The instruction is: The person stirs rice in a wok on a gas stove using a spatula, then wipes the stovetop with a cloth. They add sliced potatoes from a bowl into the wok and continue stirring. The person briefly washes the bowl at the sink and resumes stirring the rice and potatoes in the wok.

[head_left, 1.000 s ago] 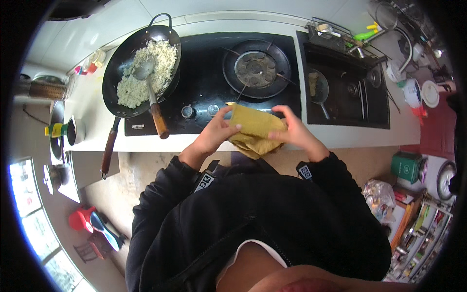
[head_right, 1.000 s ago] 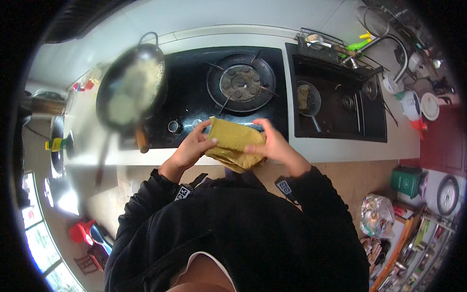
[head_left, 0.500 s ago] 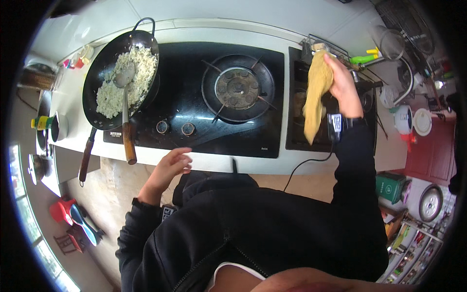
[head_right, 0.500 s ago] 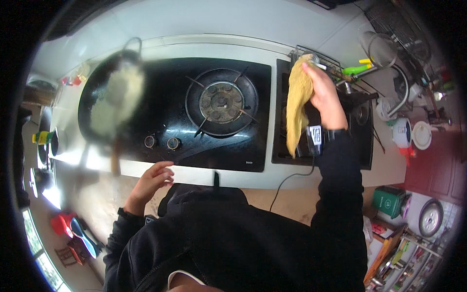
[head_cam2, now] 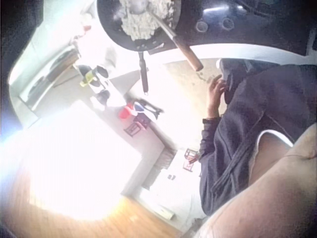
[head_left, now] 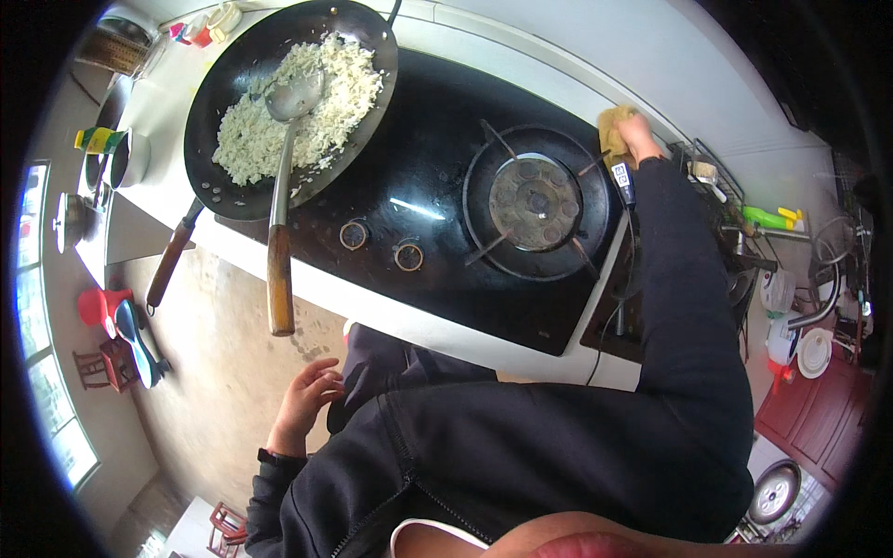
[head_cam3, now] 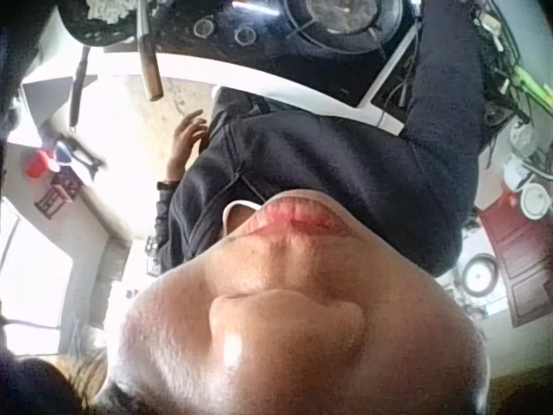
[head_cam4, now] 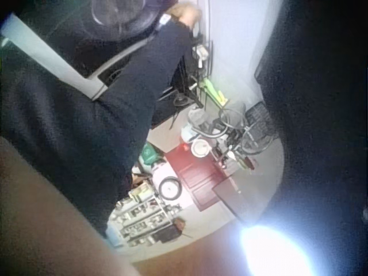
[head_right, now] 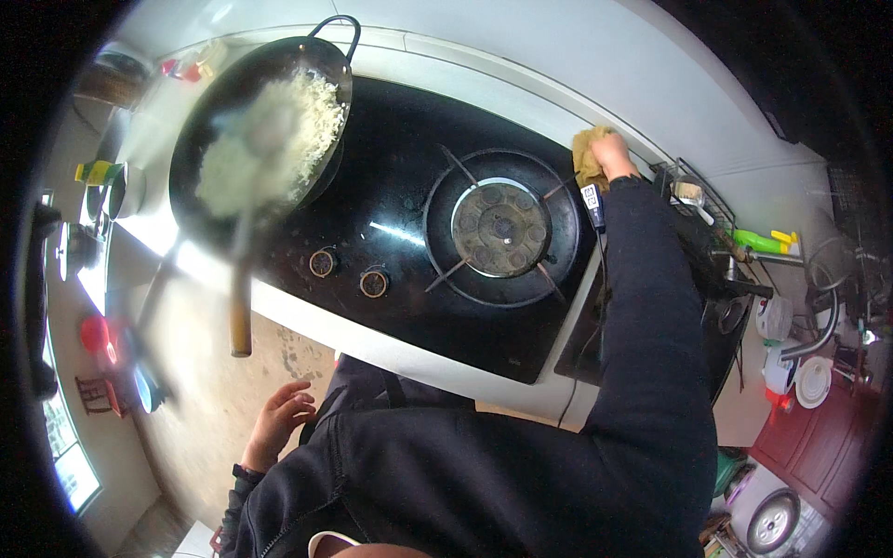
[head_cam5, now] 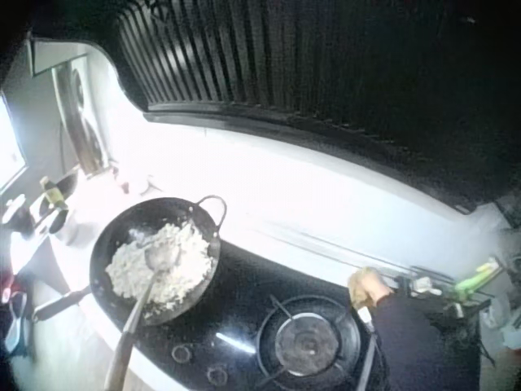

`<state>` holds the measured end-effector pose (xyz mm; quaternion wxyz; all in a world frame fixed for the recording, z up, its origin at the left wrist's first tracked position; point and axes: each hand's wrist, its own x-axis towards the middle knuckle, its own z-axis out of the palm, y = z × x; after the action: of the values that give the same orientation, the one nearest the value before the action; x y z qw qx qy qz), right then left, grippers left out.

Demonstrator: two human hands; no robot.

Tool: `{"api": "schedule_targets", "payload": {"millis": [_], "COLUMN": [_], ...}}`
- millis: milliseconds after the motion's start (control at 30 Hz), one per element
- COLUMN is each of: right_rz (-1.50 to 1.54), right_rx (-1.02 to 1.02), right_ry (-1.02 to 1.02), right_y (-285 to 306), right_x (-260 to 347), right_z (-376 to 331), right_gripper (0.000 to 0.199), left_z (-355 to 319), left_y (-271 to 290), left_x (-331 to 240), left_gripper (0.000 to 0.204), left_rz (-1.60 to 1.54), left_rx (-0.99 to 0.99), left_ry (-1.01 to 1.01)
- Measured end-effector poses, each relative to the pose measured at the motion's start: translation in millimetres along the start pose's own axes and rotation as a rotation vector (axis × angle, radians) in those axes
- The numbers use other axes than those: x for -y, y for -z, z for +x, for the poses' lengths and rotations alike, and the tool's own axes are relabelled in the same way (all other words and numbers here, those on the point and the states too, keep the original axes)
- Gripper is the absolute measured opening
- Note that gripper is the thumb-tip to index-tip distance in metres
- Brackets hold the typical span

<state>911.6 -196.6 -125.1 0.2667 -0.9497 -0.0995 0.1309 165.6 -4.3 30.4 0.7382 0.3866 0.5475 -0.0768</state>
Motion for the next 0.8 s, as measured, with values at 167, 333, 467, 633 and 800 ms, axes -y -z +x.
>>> {"api": "schedule_targets", "payload": {"millis": [167, 333, 467, 633, 800], "right_rz": [-0.040, 0.164, 0.015, -0.062, -0.009], "right_rx": [0.243, 0.838, 0.820, 0.708, 0.775], "right_ry": [0.122, 0.077, 0.175, 0.331, 0.451], "right_y": [-17, 11, 4, -40, -96], "right_x": [63, 111, 143, 197, 268], "right_z": [10, -11, -25, -32, -11], "right_gripper": [0.033, 0.043, 0.056, 0.060, 0.046], "left_z": [0, -2, -4, -3, -1], "left_y": [3, 9, 12, 13, 13], "left_x": [11, 19, 25, 26, 28], "left_gripper": [0.033, 0.031, 0.029, 0.030, 0.031], "left_rz": [-0.113, -0.177, -0.222, -0.253, -0.300], "left_rx": [-0.041, -0.108, -0.136, -0.157, -0.190], "left_ry": [0.016, 0.026, 0.030, 0.018, 0.000]}}
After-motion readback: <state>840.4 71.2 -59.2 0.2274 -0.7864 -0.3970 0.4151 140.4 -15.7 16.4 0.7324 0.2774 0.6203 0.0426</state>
